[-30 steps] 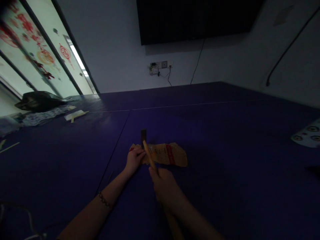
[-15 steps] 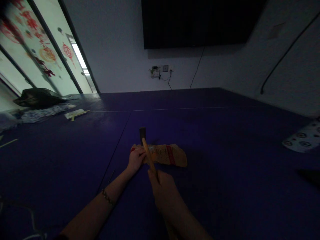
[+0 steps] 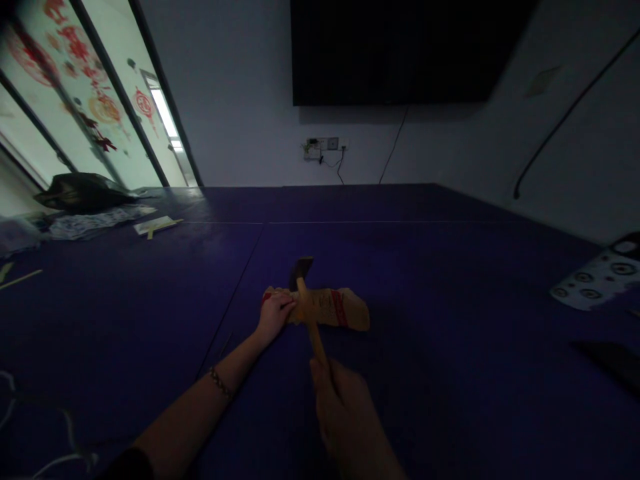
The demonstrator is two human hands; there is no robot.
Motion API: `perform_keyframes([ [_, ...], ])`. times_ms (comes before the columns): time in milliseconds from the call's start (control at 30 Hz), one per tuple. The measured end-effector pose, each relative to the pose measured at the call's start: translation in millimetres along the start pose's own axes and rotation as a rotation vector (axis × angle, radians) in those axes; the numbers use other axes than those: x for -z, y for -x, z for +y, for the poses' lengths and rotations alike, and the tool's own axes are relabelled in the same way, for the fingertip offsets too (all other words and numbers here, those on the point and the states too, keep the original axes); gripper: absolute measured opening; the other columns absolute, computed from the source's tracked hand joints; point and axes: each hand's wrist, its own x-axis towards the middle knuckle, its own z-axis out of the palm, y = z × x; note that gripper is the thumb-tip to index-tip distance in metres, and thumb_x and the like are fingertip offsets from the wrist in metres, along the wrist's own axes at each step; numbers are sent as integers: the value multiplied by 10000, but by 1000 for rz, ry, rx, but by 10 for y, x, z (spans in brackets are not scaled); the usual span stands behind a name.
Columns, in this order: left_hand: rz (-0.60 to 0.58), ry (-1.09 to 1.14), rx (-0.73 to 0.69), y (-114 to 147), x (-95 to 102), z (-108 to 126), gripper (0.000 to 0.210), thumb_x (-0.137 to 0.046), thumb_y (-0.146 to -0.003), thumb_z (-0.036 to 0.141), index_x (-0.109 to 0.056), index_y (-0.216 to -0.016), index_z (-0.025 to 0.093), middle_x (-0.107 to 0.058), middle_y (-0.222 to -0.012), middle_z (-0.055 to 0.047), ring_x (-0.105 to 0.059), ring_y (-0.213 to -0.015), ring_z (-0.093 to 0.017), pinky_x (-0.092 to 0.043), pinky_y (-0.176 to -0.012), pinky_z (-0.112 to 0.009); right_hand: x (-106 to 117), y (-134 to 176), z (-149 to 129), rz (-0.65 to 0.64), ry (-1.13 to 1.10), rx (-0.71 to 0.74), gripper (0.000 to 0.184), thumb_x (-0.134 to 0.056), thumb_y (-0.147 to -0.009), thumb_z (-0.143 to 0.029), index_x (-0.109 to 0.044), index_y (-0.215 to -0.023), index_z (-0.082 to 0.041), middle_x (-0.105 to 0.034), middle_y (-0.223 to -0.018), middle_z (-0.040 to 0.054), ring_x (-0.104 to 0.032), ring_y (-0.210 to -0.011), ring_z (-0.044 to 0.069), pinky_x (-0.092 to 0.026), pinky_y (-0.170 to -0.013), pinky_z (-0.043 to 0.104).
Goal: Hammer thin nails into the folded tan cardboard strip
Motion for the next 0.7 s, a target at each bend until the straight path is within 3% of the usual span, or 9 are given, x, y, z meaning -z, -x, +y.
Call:
perform_keyframes([
  [67,5,-6,-6,-5,-7,-1,151,-598,-779,140,-682,-655,155,-681,-749,-44,-608,-768,-168,-461,-754,-295,83,120,236,41,-108,-13,458,-524,-643,-684,-493,-605,-229,-434,-442,-31,-415,-354,103,-339,-319,226],
  [133,7,-10,-8,-15,-18,-8,141,-603,-774,140,-682,-659,160,-679,-746,-39,-605,-772,-168,-460,-756,-294,149,196,480,86,-134,1,502,-561,-580,-714,-552,-764,-248,-562,-625,35,-549,-540,160,-468,-465,257],
  [233,13,-9,1,-30,-31,-23,128,-613,-762,133,-683,-660,168,-676,-742,-29,-602,-783,-168,-457,-772,-298,153,222,661,94,-131,-17,463,-568,-612,-696,-547,-733,-250,-536,-568,34,-516,-478,154,-424,-391,248],
  [367,23,3,12,-25,-26,-20,131,-607,-762,125,-687,-665,161,-673,-740,-35,-603,-789,-171,-454,-770,-301,-13,112,445,9,-119,-38,471,-475,-689,-705,-474,-630,-238,-357,-418,-63,-300,-299,69,-225,-270,205],
  [533,26,26,13,-8,-9,6,156,-625,-745,131,-668,-597,158,-658,-688,-22,-601,-740,-157,-455,-739,-281,-234,-240,96,32,6,47,515,-392,-646,-735,-390,-576,-225,-332,-369,-93,-310,-264,60,-249,-269,200],
  [700,37,23,41,-8,-16,15,168,-637,-716,102,-645,-556,152,-657,-690,-26,-597,-733,-164,-453,-722,-276,-324,-509,174,55,125,55,444,-396,-727,-626,-375,-528,-230,-360,-372,-71,-368,-283,78,-282,-296,212],
])
